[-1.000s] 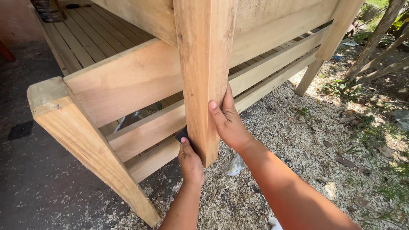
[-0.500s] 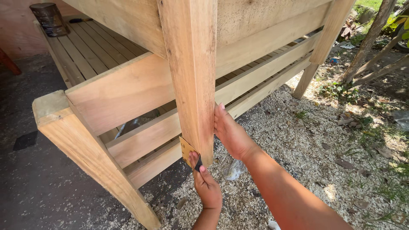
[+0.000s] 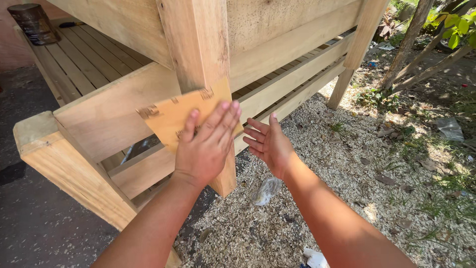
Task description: The person sands the headboard of a wooden bed frame using a sanding block and sandpaper. They work on the top edge, side posts, and horizontal slats, switching between different grits to smooth the surfaces.
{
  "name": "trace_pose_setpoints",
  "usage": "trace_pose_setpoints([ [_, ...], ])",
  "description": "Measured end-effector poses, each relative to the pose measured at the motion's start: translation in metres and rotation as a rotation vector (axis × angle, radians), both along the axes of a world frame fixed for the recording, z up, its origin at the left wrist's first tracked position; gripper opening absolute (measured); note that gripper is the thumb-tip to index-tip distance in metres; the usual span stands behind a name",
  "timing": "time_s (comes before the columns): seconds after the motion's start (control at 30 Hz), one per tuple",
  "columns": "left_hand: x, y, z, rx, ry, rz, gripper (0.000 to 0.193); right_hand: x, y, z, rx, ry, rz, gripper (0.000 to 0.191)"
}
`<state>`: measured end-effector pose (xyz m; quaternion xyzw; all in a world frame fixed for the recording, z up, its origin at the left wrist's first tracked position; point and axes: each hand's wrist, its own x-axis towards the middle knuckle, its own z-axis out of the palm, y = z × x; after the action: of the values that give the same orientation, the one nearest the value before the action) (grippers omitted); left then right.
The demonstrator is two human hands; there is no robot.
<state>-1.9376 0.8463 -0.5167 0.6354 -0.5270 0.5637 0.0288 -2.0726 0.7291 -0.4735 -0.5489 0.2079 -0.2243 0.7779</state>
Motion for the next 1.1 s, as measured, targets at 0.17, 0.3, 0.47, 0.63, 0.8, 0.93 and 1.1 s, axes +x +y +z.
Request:
trace_pose_setpoints([
  [0.17,-0.022,0.018,-0.081,0.631,-0.193,0.144,0.069,-0.005,0.012,-0.020,0.011,0.145,-0.194,0.068],
  [0.3,-0.017,0.012,-0.050,0.743,-0.185,0.040,0.060,-0.006,0.022,-0.021,0.026,0.202,-0.239,0.062],
  [0.47,0.001,-0.002,0.018,0.288,-0.217,0.108,0.062,0.001,0.024,-0.011,0.038,0.101,-0.210,0.062],
  [0.63,-0.017,0.010,-0.035,0.471,-0.198,0.058,0.064,-0.002,0.024,-0.019,0.021,0.089,-0.257,0.058],
  [0.8,-0.028,0.023,-0.078,0.802,-0.193,0.046,0.066,-0.009,0.029,-0.035,0.043,0.140,-0.283,0.055],
  [0.93,-0.006,0.013,-0.036,0.481,-0.160,0.037,0.063,-0.005,0.032,-0.035,0.049,0.147,-0.283,0.054],
  [1.1,-0.007,0.014,-0.027,0.350,-0.094,0.037,0.063,0.002,0.030,-0.037,0.073,0.131,-0.269,0.056],
])
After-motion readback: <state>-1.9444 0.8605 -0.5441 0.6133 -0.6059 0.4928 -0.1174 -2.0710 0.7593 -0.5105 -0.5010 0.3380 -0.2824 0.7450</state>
